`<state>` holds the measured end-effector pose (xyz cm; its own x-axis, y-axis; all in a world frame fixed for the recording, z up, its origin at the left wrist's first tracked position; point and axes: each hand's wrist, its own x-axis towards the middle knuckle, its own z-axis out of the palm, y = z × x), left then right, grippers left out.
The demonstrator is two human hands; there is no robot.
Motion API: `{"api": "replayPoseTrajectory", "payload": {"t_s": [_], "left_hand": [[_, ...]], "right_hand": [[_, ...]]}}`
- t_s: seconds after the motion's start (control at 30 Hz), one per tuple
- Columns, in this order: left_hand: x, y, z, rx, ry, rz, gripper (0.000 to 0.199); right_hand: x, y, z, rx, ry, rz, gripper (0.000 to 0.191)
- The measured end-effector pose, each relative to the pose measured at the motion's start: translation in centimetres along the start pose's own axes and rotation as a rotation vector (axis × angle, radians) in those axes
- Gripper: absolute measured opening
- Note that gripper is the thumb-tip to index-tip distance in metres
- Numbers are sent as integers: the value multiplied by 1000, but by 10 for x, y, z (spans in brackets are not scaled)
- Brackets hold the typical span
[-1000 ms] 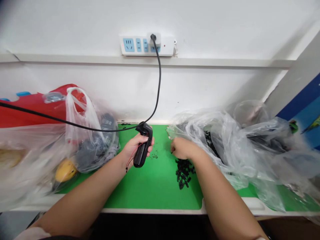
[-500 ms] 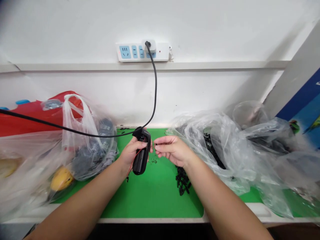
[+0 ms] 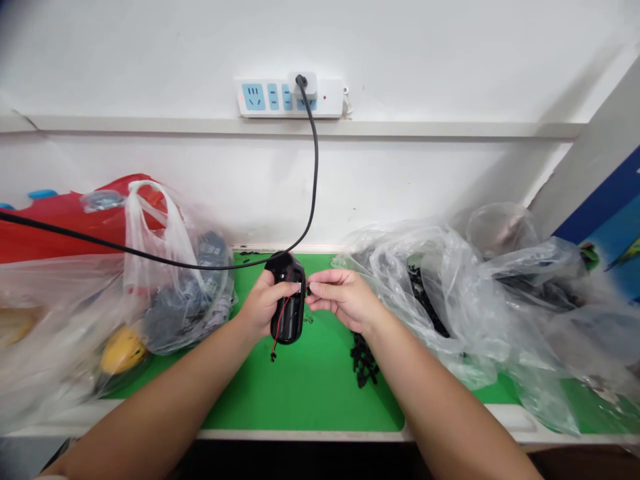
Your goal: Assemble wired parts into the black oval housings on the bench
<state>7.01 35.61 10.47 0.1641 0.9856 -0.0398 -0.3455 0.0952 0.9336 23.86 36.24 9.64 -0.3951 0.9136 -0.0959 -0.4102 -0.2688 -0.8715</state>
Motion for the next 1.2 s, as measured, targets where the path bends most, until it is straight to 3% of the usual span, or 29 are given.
{"api": "replayPoseTrajectory", "payload": {"t_s": [0.8,1.2], "left_hand": [[4,-7,-4,85,-29,102,68],[5,-8,-3,91,-39,103,66]], "right_hand": [[1,1,1,-126,55,-50,35],[1,0,1,-222,84,-79,37]]}}
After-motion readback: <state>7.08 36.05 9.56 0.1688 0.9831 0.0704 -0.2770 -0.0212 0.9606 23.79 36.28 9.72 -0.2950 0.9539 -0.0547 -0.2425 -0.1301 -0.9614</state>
